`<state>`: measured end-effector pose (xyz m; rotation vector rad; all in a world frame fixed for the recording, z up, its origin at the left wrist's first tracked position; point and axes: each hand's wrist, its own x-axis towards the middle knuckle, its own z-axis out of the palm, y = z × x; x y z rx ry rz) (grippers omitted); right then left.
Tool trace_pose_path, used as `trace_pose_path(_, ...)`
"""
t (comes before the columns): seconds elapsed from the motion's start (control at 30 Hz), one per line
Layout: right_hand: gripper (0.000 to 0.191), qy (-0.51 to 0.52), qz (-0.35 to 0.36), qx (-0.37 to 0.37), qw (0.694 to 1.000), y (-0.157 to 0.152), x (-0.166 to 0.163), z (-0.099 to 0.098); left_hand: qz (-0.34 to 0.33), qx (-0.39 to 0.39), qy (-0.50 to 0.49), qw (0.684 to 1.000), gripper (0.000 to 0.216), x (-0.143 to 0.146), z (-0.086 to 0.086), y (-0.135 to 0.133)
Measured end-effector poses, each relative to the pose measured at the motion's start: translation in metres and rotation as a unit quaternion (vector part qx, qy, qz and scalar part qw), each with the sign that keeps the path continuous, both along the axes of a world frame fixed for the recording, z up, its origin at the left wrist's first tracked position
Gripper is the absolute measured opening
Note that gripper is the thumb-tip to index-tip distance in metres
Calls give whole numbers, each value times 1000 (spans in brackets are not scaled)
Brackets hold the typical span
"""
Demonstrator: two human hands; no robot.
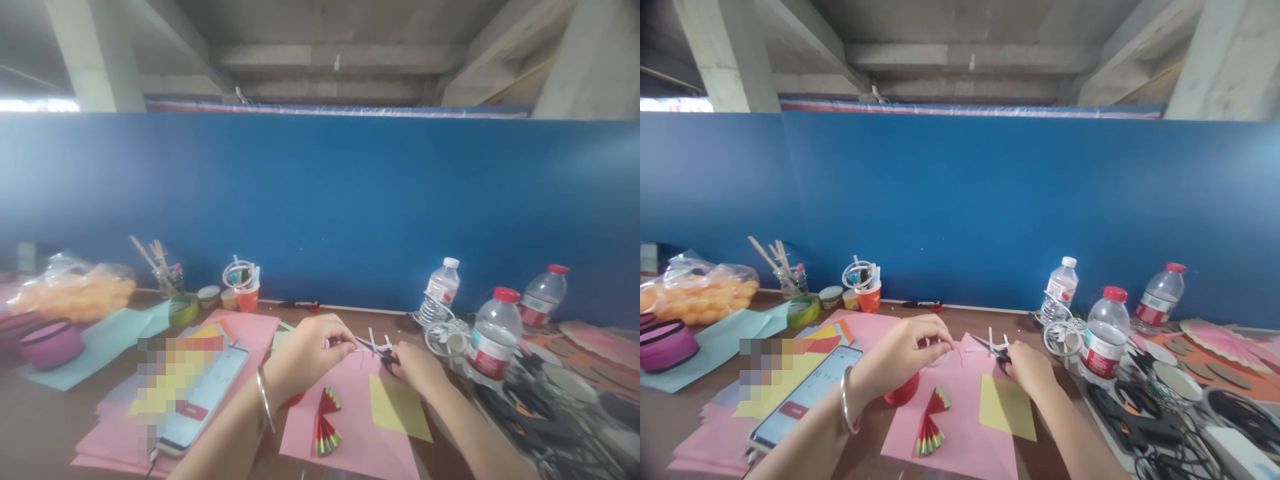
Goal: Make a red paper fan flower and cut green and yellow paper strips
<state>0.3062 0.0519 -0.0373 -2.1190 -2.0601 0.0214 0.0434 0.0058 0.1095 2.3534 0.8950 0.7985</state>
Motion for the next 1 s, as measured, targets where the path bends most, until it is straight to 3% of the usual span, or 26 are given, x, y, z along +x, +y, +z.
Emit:
trace_pose_path(0.23,10,7,3,-21,1000,-8,2,17,-1,10,5,1000,14,-1,0,0)
trace_pose_path(0.47,3,31,76,-41,996,-14,4,37,14,15,-10,1000,14,-4,2,3)
trace_pose_path(0.6,13,34,122,-31,991,-25,-12,45,26,15,-16,999,14,-6,3,4)
trace_pose_path(0.73,39,10,204,-34,978,-37,-42,49,30,18,-12,999,14,-5,3,4)
trace_pose_path(0.83,34,-14,244,-2,970,-42,-61,48,22,21,-9,999,15,-4,3,2)
trace_pose_path(1.0,15,-34,252,43,966,-39,-72,37,0,25,-1,1000,15,2,0,-2)
